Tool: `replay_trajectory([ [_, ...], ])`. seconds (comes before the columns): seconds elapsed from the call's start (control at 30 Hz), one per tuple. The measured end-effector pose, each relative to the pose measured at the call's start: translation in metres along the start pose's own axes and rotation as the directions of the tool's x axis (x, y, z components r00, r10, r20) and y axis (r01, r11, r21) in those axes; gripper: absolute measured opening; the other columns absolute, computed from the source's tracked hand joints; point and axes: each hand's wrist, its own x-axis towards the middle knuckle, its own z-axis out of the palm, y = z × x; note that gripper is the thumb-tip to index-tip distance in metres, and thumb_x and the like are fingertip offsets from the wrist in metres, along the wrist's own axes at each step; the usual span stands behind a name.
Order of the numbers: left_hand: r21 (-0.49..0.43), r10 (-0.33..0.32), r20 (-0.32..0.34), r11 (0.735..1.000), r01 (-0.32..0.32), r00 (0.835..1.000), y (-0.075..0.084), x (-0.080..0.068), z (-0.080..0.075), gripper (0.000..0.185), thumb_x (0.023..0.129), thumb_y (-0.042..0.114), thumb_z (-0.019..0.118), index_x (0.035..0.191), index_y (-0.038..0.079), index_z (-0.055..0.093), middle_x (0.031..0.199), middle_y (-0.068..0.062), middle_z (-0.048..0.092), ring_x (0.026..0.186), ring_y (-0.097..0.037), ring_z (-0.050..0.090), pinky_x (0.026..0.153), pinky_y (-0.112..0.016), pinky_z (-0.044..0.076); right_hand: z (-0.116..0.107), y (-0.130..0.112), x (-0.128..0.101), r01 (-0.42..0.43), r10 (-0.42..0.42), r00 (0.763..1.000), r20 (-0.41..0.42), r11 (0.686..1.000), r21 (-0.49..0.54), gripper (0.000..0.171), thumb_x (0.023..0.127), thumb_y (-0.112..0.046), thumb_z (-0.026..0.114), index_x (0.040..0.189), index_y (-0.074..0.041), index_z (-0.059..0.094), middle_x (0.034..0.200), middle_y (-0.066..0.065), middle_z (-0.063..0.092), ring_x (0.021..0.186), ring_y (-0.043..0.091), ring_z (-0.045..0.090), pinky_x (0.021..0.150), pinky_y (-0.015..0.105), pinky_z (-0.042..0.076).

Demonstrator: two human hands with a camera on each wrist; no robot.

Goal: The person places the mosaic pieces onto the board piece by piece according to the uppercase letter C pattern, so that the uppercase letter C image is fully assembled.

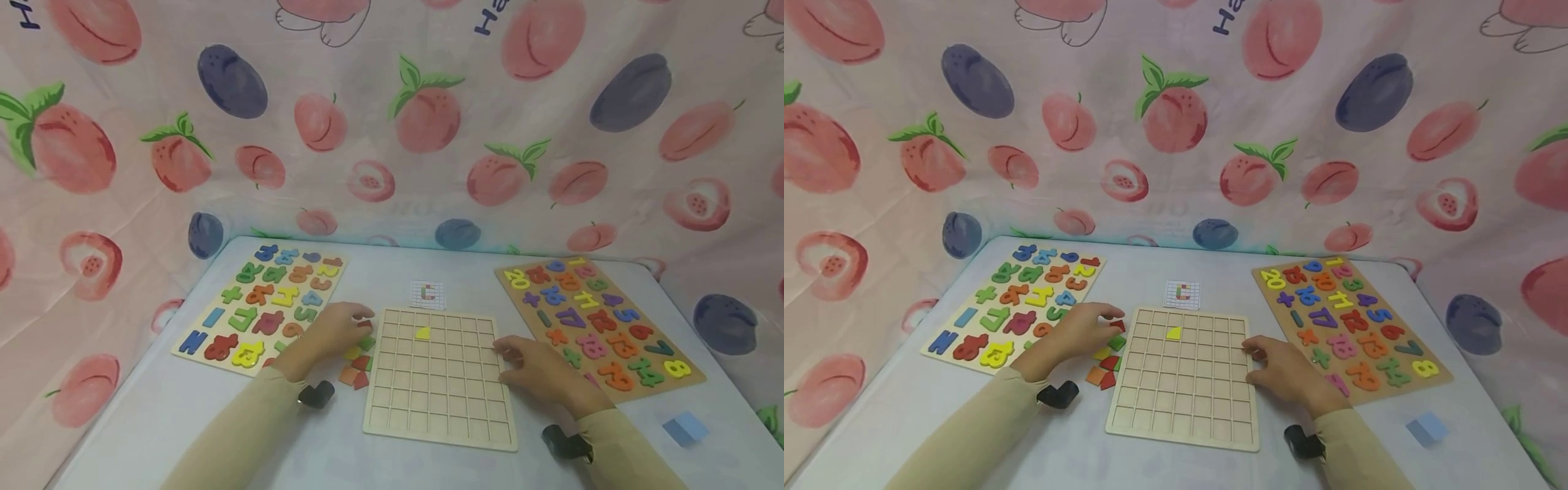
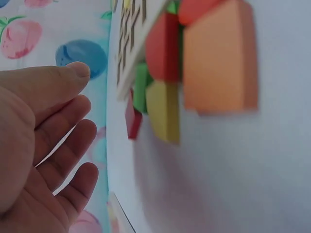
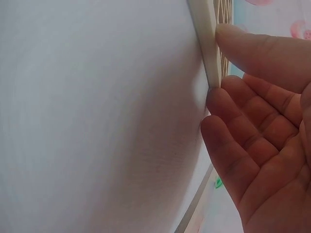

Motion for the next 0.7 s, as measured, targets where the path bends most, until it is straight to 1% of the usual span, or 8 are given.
replay_trajectory([
  [0.23, -0.093, -0.096, 0.028, 0.991, 0.098, 0.995, -0.015, -0.003, -0.001, 0.03, 0.093, 0.021, 0.07, 0.122, 0.013, 0.071, 0.122, -0.003, 0.068, 0.118, -0.025, 0.059, 0.1, -0.046, 0.047, -0.001, -0.001, -0.002, 0.009, -0.009, 1.0, -0.005, 1.0, 0.007, 0.053, 0.083, -0.017, 0.08, 0.132, -0.009, 0.061, 0.13, 0.012, 0.064, 0.121, 0.037, 0.057, 0.096, 0.055, 0.047],
  [0.37, -0.104, -0.095, 0.019, 0.99, 0.097, 0.995, -0.021, -0.002, 0.0, 0.031, 0.093, 0.018, 0.07, 0.123, 0.011, 0.07, 0.12, -0.002, 0.068, 0.118, -0.024, 0.059, 0.102, -0.045, 0.047, -0.001, -0.001, -0.003, 0.015, -0.015, 1.0, -0.01, 1.0, 0.01, 0.053, 0.084, -0.017, 0.08, 0.132, -0.009, 0.061, 0.13, 0.012, 0.064, 0.121, 0.037, 0.057, 0.096, 0.055, 0.047],
  [0.47, -0.099, -0.082, 0.003, 0.992, 0.082, 0.997, -0.025, -0.001, 0.002, 0.031, 0.092, 0.017, 0.07, 0.123, 0.01, 0.07, 0.119, -0.002, 0.069, 0.119, -0.024, 0.06, 0.102, -0.045, 0.046, 0.0, 0.0, -0.002, 0.013, -0.013, 1.0, -0.013, 1.0, 0.009, 0.052, 0.084, -0.017, 0.08, 0.132, -0.009, 0.061, 0.13, 0.012, 0.064, 0.121, 0.037, 0.057, 0.096, 0.055, 0.047],
  [0.7, -0.106, -0.092, 0.018, 0.99, 0.094, 0.996, -0.027, 0.003, 0.005, 0.032, 0.091, 0.019, 0.072, 0.123, 0.011, 0.07, 0.116, 0.001, 0.069, 0.116, -0.022, 0.061, 0.101, -0.043, 0.048, 0.0, 0.0, -0.002, 0.008, -0.007, 1.0, -0.008, 1.0, 0.013, 0.053, 0.083, -0.017, 0.079, 0.132, -0.009, 0.061, 0.13, 0.012, 0.064, 0.121, 0.036, 0.057, 0.097, 0.055, 0.046],
])
